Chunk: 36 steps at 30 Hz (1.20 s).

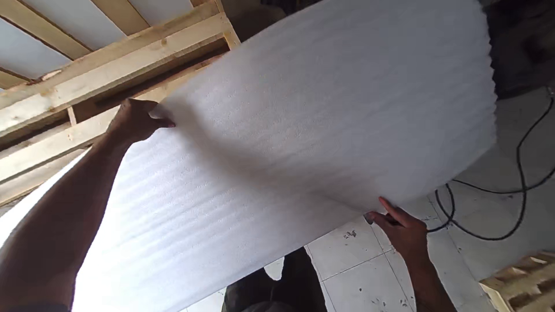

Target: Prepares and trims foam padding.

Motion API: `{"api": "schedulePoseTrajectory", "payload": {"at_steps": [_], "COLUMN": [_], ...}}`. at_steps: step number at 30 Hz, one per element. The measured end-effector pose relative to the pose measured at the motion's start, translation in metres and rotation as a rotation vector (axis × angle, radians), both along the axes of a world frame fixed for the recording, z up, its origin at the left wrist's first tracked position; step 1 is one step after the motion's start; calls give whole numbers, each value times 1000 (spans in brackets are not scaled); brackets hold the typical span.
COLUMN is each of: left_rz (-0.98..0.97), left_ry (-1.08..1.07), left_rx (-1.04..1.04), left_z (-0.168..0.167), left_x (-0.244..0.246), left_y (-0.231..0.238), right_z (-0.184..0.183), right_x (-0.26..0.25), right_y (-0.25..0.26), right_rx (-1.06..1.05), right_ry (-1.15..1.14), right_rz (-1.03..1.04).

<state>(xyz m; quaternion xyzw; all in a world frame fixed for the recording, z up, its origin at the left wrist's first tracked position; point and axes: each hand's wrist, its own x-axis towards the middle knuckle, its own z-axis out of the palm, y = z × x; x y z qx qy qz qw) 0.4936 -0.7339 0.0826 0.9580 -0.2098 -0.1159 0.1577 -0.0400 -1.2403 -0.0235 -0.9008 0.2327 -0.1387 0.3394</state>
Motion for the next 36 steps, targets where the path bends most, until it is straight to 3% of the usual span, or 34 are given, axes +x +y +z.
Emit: {"api": "schedulePoseTrajectory", "payload": {"at_steps": [4,8,10,14,17,22,27,33,36], "left_rz": [-49,-48,-108,-728,-777,-730,-746,-729,-730], "left_ry": [-19,-156,-232,-109,-75,-100,-92,-65,-32], "left_rx": [57,158,125,-1,-7,-3,33,55,62], "left_z": [-37,-96,-114,-170,-205,-210,-210,-210,-208], "left_x": [22,18,-29,-201,-258,-252,-251,-251,-252], "left_y": [-100,-157,-181,-208,-215,-217,-217,-218,-218], "right_z": [-18,-46,-58,-71,-62,-43,-63,-51,-55], "right_x": [41,72,80,89,83,69,97,64,72], "right_y": [-104,-157,-164,-169,-184,-220,-167,-209,-170], "right_rx": [55,137,185,235,241,243,190,238,204], "right_ry": [203,406,419,366,397,495,442,453,424], "right_rz": [-19,-23,-8,69,166,242,479,387,464]}}
